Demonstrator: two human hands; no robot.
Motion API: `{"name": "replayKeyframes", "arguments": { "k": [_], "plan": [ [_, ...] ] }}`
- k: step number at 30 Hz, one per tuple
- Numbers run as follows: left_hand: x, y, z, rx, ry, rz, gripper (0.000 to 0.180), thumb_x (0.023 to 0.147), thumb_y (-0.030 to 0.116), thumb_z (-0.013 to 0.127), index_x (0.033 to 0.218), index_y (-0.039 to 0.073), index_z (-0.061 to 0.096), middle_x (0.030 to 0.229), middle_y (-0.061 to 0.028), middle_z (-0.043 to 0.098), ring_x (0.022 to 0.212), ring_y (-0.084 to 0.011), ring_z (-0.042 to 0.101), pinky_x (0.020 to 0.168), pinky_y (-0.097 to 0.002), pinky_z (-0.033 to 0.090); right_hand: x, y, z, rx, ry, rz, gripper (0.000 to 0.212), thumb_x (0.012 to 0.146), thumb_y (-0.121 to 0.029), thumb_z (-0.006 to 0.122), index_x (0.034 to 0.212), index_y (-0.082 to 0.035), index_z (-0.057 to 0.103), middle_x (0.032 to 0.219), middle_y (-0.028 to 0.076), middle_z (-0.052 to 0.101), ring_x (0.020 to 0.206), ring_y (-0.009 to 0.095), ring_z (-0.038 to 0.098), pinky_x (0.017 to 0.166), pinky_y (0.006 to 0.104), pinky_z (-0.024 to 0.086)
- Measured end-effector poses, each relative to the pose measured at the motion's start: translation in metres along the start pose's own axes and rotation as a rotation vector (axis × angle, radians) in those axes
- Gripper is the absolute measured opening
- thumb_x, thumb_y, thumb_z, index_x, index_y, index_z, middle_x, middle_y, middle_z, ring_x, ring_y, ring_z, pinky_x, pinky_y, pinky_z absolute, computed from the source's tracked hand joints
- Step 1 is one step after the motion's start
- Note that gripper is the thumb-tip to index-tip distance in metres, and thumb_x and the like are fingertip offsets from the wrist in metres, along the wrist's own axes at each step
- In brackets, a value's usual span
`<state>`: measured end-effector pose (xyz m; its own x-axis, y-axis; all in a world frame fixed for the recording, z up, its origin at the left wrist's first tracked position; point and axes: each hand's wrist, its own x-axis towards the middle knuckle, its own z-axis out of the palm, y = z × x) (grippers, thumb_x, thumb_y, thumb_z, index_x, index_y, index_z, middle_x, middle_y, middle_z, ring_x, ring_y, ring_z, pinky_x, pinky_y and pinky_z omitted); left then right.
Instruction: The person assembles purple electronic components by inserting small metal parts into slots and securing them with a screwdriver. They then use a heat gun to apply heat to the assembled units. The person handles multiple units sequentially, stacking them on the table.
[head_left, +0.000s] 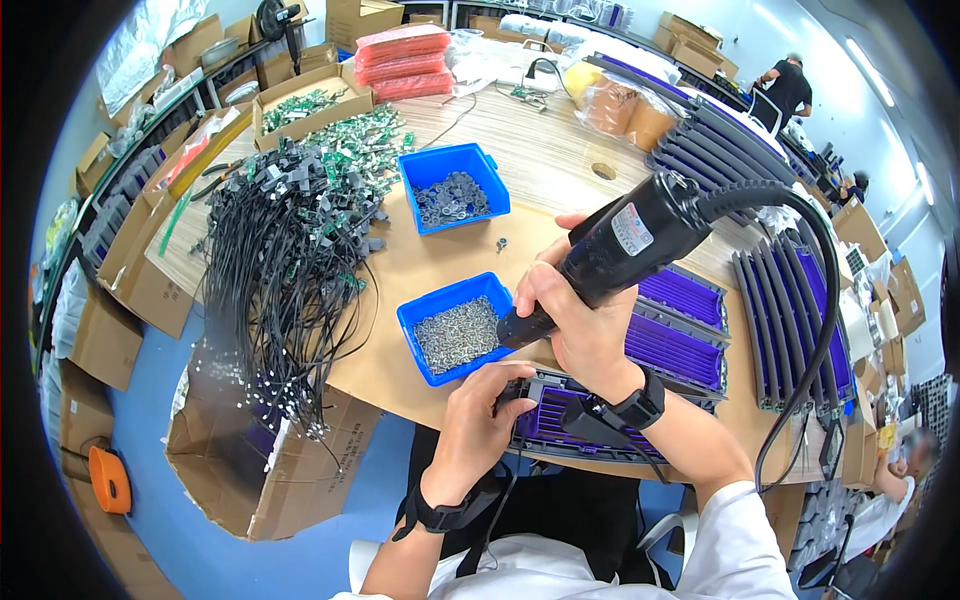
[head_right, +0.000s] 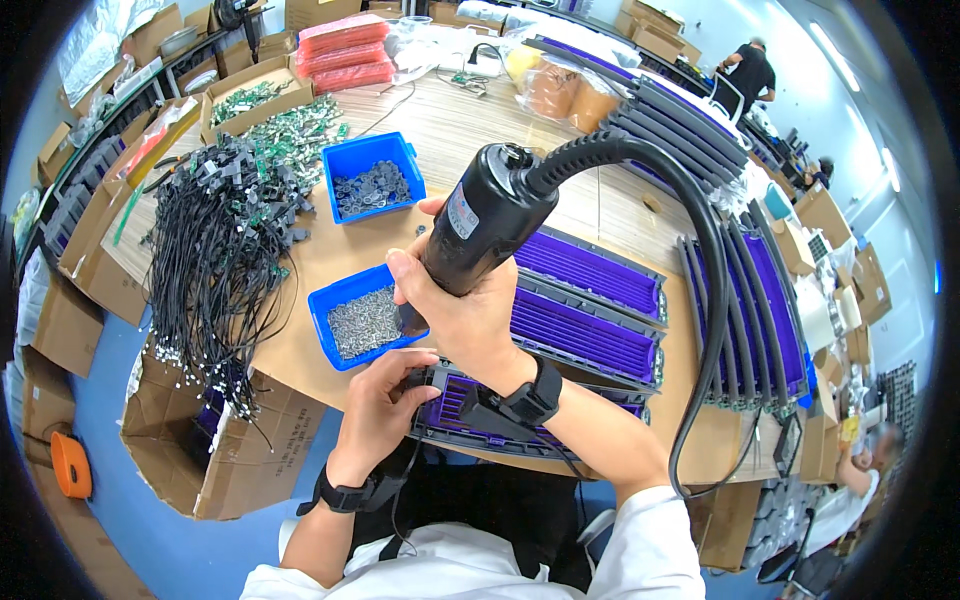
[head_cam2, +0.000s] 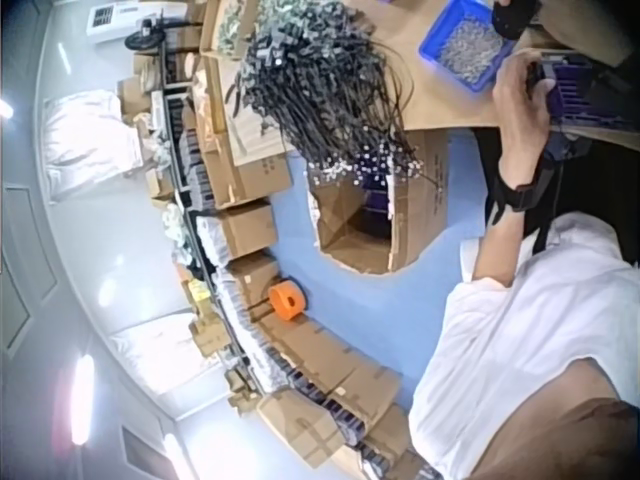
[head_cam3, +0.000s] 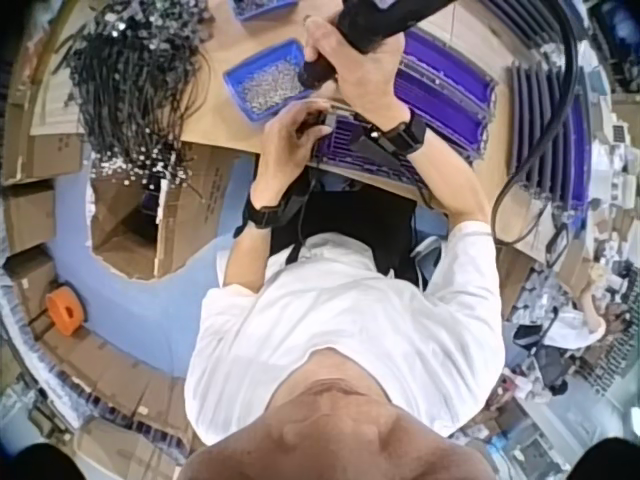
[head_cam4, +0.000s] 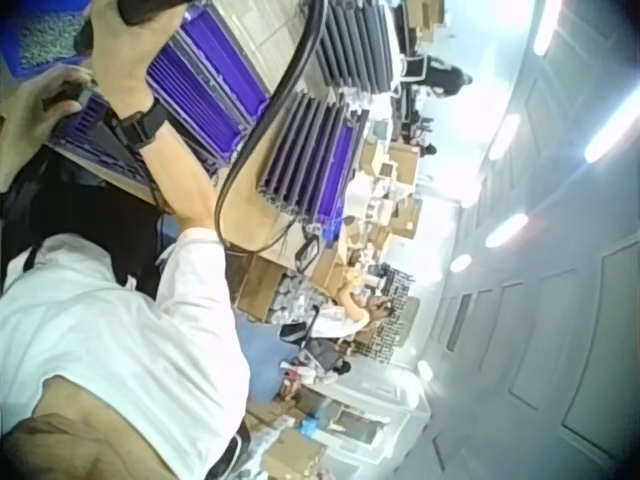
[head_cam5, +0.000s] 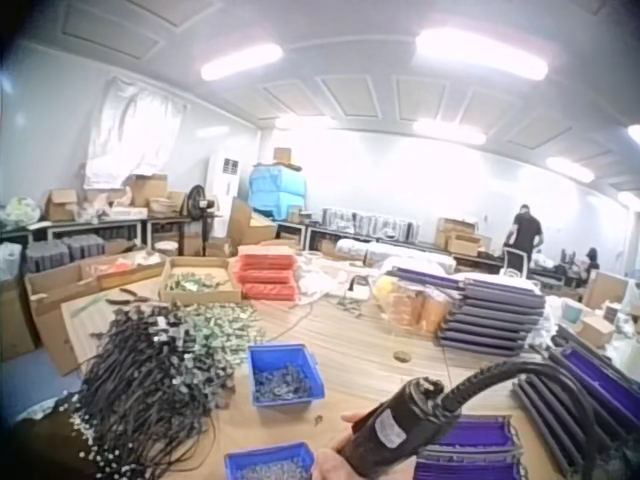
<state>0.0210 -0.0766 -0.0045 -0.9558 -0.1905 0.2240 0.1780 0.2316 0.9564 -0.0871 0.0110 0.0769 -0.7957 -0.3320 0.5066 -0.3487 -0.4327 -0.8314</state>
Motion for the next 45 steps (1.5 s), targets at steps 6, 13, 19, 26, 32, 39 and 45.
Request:
{"name": "replayKeyframes", "arguments": {
  "k": [6, 13, 19, 26, 32, 39, 45],
  "plan": [
    [-0.001, 0.003, 0.0, 0.044, 0.043, 0.057, 0.032, 0.077, -0.003, 0.073, 0.108, 0.001, 0.067, 0.11, -0.0142, 0.07, 0.1, -0.0347, 0.064, 0.086, -0.0384, 0.052, -0.001, 0.003, 0.002, -0.036, -0.028, 0.006, 0.045, 0.086, 0.008, 0.059, 0.126, 0.001, 0.041, 0.076, 0.01, 0.06, 0.064, 0.017, 0.062, 0.064, 0.0322, 0.053],
    [-0.002, 0.002, 0.002, 0.065, 0.084, 0.122, 0.033, 0.075, -0.005, 0.074, 0.107, 0.001, 0.067, 0.111, -0.0138, 0.067, 0.099, -0.0329, 0.065, 0.083, -0.0374, 0.053, -0.002, 0.005, 0.003, -0.019, 0.009, 0.004, 0.046, 0.086, 0.009, 0.059, 0.127, 0.001, 0.04, 0.075, 0.01, 0.059, 0.062, 0.017, 0.061, 0.063, 0.0327, 0.053],
    [-0.006, -0.009, 0.007, 0.04, 0.151, 0.103, 0.053, 0.071, -0.013, 0.077, 0.119, -0.001, 0.06, 0.129, -0.0105, 0.048, 0.101, -0.0187, 0.066, 0.086, -0.026, 0.057, 0.001, -0.005, 0.0, 0.026, 0.064, -0.083, 0.044, 0.09, -0.002, 0.061, 0.128, 0.0, 0.039, 0.072, 0.009, 0.057, 0.059, 0.019, 0.059, 0.062, 0.0366, 0.052],
    [-0.001, 0.0, 0.004, 0.004, 0.109, 0.081, 0.067, 0.069, -0.017, 0.076, 0.13, -0.003, 0.053, 0.138, -0.0124, 0.044, 0.103, -0.0197, 0.065, 0.092, -0.0303, 0.058, 0.002, -0.011, -0.003, 0.074, 0.096, -0.084, 0.044, 0.091, -0.006, 0.061, 0.13, -0.003, 0.04, 0.073, 0.007, 0.055, 0.06, 0.018, 0.058, 0.061, 0.0361, 0.052],
    [0.0, -0.01, 0.004, 0.012, 0.075, 0.126, 0.073, 0.069, -0.013, 0.077, 0.136, -0.001, 0.049, 0.141, -0.0157, 0.044, 0.098, -0.0241, 0.068, 0.084, -0.0331, 0.057, 0.002, -0.014, -0.002, 0.076, 0.097, -0.082, 0.045, 0.091, -0.005, 0.062, 0.13, -0.003, 0.04, 0.073, 0.007, 0.055, 0.059, 0.018, 0.058, 0.061, 0.0358, 0.052],
    [-0.001, -0.008, 0.005, -0.008, 0.094, 0.081, 0.073, 0.069, -0.012, 0.078, 0.135, -0.001, 0.05, 0.142, -0.0151, 0.044, 0.098, -0.0239, 0.068, 0.083, -0.033, 0.057, 0.002, -0.013, -0.003, 0.074, 0.11, -0.098, 0.044, 0.091, -0.005, 0.062, 0.129, -0.003, 0.041, 0.073, 0.007, 0.056, 0.059, 0.017, 0.058, 0.061, 0.0355, 0.052],
    [0.0, -0.005, 0.004, -0.048, 0.063, 0.076, 0.069, 0.071, -0.017, 0.075, 0.134, -0.005, 0.05, 0.143, -0.0129, 0.042, 0.105, -0.0206, 0.065, 0.094, -0.0318, 0.057, 0.001, -0.015, -0.002, 0.082, 0.094, -0.086, 0.045, 0.09, -0.004, 0.061, 0.13, -0.002, 0.04, 0.073, 0.008, 0.056, 0.058, 0.018, 0.059, 0.061, 0.0357, 0.053]
  ]
}}
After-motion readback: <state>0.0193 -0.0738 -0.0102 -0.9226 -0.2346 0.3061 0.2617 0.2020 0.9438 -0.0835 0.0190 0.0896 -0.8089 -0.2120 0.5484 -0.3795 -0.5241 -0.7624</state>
